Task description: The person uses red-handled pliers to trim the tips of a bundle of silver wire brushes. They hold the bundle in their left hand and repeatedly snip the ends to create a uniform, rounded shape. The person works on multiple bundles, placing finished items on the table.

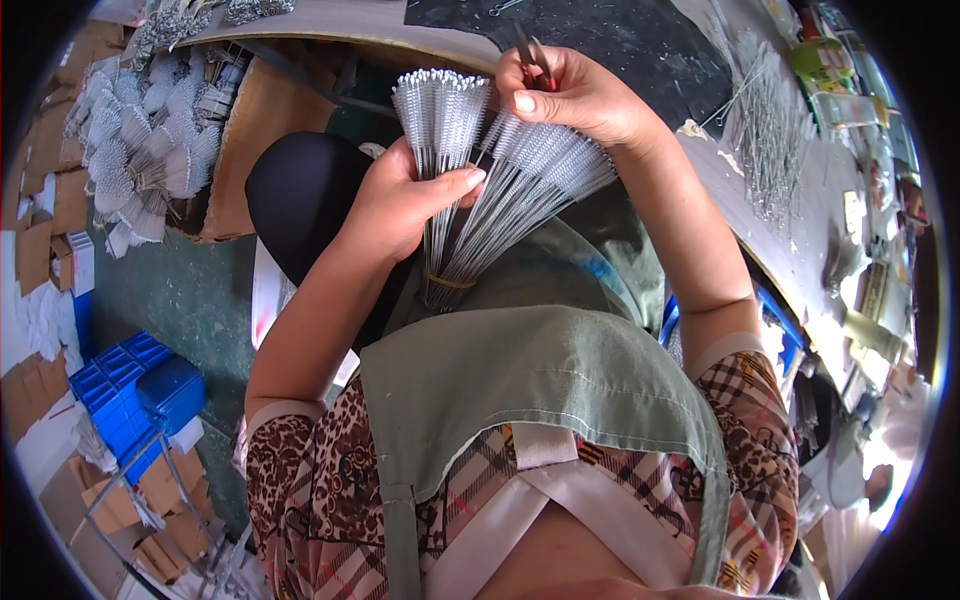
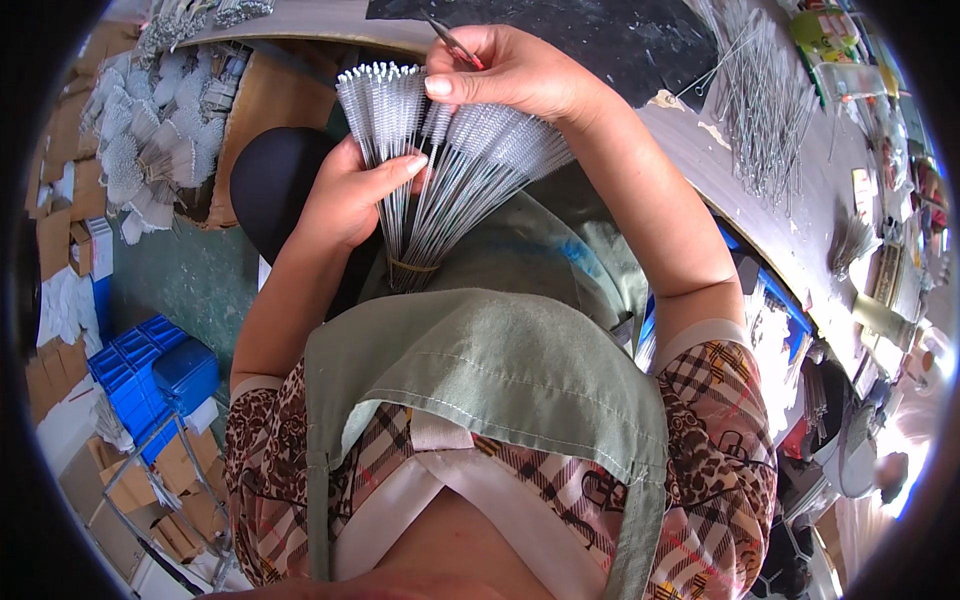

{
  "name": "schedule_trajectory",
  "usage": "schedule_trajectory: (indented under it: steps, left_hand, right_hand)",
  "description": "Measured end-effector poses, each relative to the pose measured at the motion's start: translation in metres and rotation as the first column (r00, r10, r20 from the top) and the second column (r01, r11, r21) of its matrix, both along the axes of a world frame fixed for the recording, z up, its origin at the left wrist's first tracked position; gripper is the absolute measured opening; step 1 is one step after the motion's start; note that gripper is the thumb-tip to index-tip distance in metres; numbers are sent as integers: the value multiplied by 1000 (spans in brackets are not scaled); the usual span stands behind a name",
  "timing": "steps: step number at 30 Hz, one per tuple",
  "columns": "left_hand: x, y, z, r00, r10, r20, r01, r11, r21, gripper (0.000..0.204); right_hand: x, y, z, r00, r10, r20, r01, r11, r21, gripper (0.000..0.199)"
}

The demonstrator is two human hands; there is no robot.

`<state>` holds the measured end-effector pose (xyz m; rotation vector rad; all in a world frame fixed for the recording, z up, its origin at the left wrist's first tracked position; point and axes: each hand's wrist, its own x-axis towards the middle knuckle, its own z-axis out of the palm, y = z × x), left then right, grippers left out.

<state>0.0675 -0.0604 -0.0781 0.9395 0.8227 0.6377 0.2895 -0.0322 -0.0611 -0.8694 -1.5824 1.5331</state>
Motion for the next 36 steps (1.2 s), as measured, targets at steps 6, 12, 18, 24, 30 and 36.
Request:
schedule_trajectory:
  steps: [6, 12, 18, 24, 30, 36]
  left_hand:
    - [3, -3, 0, 999, 19, 27, -19, 1000, -2, 21]
    - [1, -1, 4, 999, -2, 47, 4, 999, -49, 23]
    - [0, 0, -3, 1000, -2, 10, 2, 1000, -1, 23]
    - [5, -2, 2, 999, 9, -36, -9, 1000, -16, 23]
    - [6, 3, 4, 996, -87, -18, 87, 996, -13, 22]
    - [5, 4, 2, 997, -72, -10, 71, 993, -96, 23]
  right_hand:
    - [-1, 1, -8, 998, -43, -35, 42, 999, -14, 30]
    - [-1, -1, -5, 997, -72, 19, 72, 997, -12, 21]
    - [-3, 1, -6, 997, -68, 46, 67, 997, 24, 26]
    - [2, 0, -9, 990, -128, 56, 120, 986, 117, 29]
    - [1, -12, 41, 921, -356, 156, 349, 934, 73, 47]
    - [4, -34, 98, 620, -208, 756, -84, 941, 328, 36]
